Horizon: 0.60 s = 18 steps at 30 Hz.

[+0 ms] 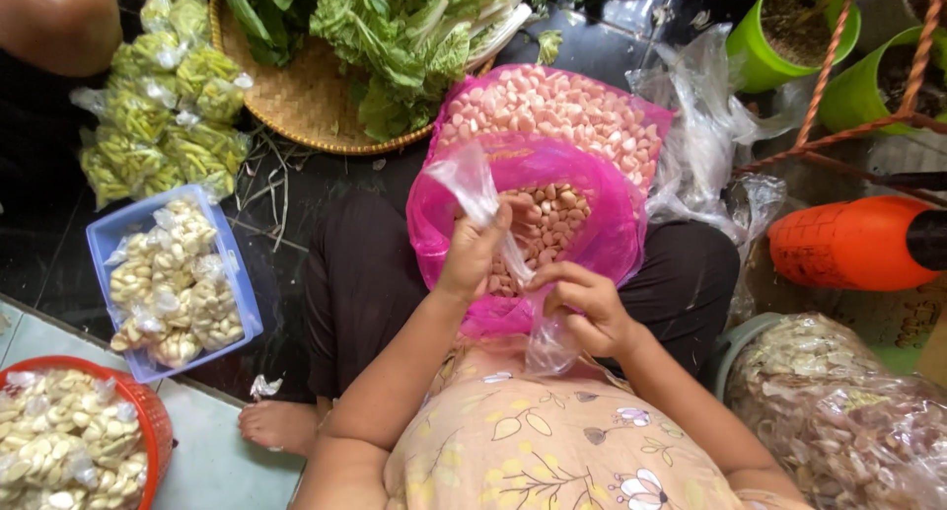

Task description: The person takes garlic cloves from a large pink plastic bag and places them into smaller clear plastic bags by hand.

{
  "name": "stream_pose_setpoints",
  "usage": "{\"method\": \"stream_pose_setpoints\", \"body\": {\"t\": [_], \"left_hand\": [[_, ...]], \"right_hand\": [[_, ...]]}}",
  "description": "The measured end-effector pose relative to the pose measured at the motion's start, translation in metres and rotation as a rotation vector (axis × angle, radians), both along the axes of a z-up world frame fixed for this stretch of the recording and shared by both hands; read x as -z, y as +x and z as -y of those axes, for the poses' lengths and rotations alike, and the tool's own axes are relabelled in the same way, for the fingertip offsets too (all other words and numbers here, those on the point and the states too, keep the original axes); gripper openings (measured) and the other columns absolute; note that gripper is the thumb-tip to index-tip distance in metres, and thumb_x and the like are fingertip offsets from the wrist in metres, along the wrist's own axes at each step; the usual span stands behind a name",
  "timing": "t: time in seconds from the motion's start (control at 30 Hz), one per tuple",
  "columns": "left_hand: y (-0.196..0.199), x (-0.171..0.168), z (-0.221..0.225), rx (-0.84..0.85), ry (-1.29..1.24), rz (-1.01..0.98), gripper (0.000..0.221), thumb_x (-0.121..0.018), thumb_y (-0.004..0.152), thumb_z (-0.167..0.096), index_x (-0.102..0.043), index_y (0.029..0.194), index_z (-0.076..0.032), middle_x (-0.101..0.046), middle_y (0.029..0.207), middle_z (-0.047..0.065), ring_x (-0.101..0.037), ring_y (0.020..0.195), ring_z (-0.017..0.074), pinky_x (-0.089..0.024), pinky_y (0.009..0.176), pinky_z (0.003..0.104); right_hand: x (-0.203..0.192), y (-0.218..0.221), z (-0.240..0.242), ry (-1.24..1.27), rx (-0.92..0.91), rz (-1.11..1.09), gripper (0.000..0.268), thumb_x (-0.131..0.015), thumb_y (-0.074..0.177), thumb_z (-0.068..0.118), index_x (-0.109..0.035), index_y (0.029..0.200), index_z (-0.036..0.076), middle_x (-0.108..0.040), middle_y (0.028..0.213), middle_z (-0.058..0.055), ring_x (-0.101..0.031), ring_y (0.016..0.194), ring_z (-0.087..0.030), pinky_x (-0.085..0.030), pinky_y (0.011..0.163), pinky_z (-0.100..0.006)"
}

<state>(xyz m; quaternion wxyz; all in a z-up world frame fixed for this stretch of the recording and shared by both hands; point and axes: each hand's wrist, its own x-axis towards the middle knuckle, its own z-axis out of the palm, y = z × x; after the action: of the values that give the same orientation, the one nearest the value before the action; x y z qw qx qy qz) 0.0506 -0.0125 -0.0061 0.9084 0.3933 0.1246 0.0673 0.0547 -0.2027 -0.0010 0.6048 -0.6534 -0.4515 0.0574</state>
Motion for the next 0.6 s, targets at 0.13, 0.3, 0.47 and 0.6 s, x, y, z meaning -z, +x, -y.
{"method": "stream_pose_setpoints", "body": {"t": [0.13,0.3,0.47,0.6], "left_hand": [[-0.001,-0.011,-0.017,-0.073,0.237,0.063,0.023,-0.064,0.102,-0.023,-0.073,0.105,-0.002,-0.073,0.09,0.013,-0.072,0.079,0.0194,-0.059,0.076,0.029],[-0.009,-0.037,-0.038,0.029,0.516,0.089,0.03,-0.059,0.105,-0.029,-0.072,0.122,-0.008,-0.065,0.112,0.001,-0.056,0.096,0.0074,-0.053,0.079,0.022],[-0.025,-0.035,-0.038,-0.189,0.804,0.021,0.013,-0.081,0.087,-0.016,-0.076,0.098,-0.012,-0.063,0.077,-0.001,-0.056,0.07,0.0077,-0.05,0.067,0.025],[-0.034,-0.035,-0.031,-0.489,1.144,0.19,0.023,-0.089,0.079,-0.017,-0.07,0.067,-0.017,-0.052,0.058,-0.004,-0.044,0.047,0.0114,-0.04,0.048,0.024]], "right_hand": [[0.01,0.002,0.012,-0.088,0.112,-0.016,0.023,-0.051,0.073,0.004,-0.072,0.08,0.011,-0.072,0.113,-0.017,-0.072,0.098,-0.036,-0.056,0.087,-0.044],[0.023,0.015,0.028,-0.225,0.475,0.025,0.031,-0.062,0.077,-0.001,-0.078,0.098,0.016,-0.06,0.132,-0.018,-0.068,0.104,-0.039,-0.054,0.092,-0.05],[0.006,0.014,0.004,-0.249,0.676,0.307,0.044,-0.073,0.079,0.008,-0.074,0.121,0.021,-0.049,0.143,-0.016,-0.05,0.13,-0.039,-0.038,0.11,-0.049],[0.0,-0.001,-0.022,-0.145,0.633,0.306,0.024,-0.076,0.087,0.038,-0.078,0.108,0.026,-0.066,0.115,-0.002,-0.056,0.115,-0.024,-0.036,0.11,-0.043]]}}
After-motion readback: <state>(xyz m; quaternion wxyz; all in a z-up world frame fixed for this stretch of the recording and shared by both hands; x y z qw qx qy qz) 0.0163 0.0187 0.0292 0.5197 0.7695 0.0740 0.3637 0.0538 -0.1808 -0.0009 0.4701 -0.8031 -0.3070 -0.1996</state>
